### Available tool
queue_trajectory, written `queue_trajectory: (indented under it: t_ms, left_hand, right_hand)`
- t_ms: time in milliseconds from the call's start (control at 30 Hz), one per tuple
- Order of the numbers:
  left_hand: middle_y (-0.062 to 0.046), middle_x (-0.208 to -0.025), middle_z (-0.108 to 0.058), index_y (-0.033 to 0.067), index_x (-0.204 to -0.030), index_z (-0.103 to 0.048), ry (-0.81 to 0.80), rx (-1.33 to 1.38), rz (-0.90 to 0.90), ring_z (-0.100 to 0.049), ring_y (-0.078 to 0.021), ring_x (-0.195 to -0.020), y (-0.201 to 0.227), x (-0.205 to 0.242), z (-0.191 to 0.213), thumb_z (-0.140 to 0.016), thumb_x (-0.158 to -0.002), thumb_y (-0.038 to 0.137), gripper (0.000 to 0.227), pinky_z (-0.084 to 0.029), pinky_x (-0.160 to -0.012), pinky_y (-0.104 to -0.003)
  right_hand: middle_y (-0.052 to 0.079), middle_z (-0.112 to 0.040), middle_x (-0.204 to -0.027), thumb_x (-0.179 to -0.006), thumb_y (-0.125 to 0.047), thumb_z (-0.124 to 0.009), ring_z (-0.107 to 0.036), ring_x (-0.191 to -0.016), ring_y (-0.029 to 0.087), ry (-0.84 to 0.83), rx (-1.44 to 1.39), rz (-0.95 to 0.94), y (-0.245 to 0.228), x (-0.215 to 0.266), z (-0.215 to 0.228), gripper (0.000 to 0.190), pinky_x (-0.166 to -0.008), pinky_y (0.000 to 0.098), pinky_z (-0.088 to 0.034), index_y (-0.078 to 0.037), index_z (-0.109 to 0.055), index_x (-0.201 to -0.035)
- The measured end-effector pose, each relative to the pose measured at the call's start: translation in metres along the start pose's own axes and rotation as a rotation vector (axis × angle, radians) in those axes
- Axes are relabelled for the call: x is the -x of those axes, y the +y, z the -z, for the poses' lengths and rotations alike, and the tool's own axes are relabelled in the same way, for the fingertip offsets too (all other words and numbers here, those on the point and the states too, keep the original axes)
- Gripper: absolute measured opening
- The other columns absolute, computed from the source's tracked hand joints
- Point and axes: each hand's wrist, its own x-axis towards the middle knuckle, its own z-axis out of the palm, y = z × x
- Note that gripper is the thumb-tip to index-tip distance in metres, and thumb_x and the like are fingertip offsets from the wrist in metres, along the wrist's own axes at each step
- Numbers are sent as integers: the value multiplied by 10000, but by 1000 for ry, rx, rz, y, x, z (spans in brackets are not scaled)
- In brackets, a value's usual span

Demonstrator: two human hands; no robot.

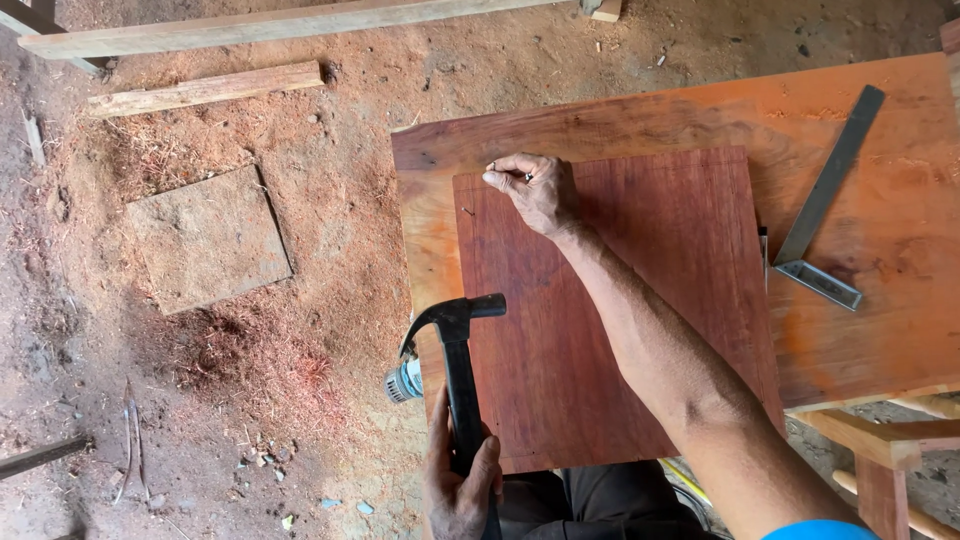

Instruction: The person aligns a try square on a plywood panel and marks a line with a pen, then picks up nails and hammers them into the panel, repositioning the panel between nails. At the end the person reaches toward a wooden stool frame on the floor.

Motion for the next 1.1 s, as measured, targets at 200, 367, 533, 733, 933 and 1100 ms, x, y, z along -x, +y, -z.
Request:
queue_trajectory:
  t_ms: [200,367,533,733,933,1100]
  left_hand:
    - [-106,-815,-640,93,-1609,-203,-15,-23,-25,-565,-108,-449,4,-3,3,-632,-874,-5,857,-473,-385,-251]
    - [-87,-832,-634,111,-1640,-210,17,-56,-10,-564,-107,-465,17,-2,0,-632,-875,-3,881,-477,-392,-252]
    - [-80,-833,-633,104,-1638,-208,24,-109,-43,-564,-100,-503,24,-8,4,-632,-879,-5,876,-480,-426,-244]
    - [-118,-829,-698,79,-1620,-196,-7,-475,-172,-647,-175,-607,86,-24,-2,-663,-894,31,865,-541,-541,-294]
    - [-331,-1316,-609,91,-1626,-224,0,-941,-1002,-723,-445,-1024,138,-69,-30,-631,-987,84,758,-621,-776,-403]
    - [-210,-1023,-670,284,-1616,-239,-83,-1290,-580,-671,-401,-648,152,-129,-51,-582,-1046,237,667,-546,-504,-499]
  right_hand:
    - [43,-795,-934,-940,-178,-794,-739,-844,100,-7,19,11,-1,0,0,146,-745,259,-607,-42,-773,-989]
    - [38,-797,-931,-941,-181,-796,-736,-834,105,9,37,26,-2,1,-1,143,-737,263,-596,-48,-773,-989]
    - [47,-799,-935,-939,-181,-798,-744,-839,112,23,69,52,-5,2,-2,143,-738,268,-597,-48,-774,-986]
    - [47,-799,-928,-934,-191,-794,-754,-827,123,48,78,22,-7,5,-3,140,-725,281,-613,-60,-777,-979]
    - [39,-805,-944,-949,-212,-780,-763,-838,133,39,147,45,-10,5,-2,147,-726,284,-608,-76,-790,-1002]
    - [43,-808,-959,-941,-219,-777,-768,-839,128,51,115,57,-15,10,-4,157,-720,285,-611,-76,-790,-1004]
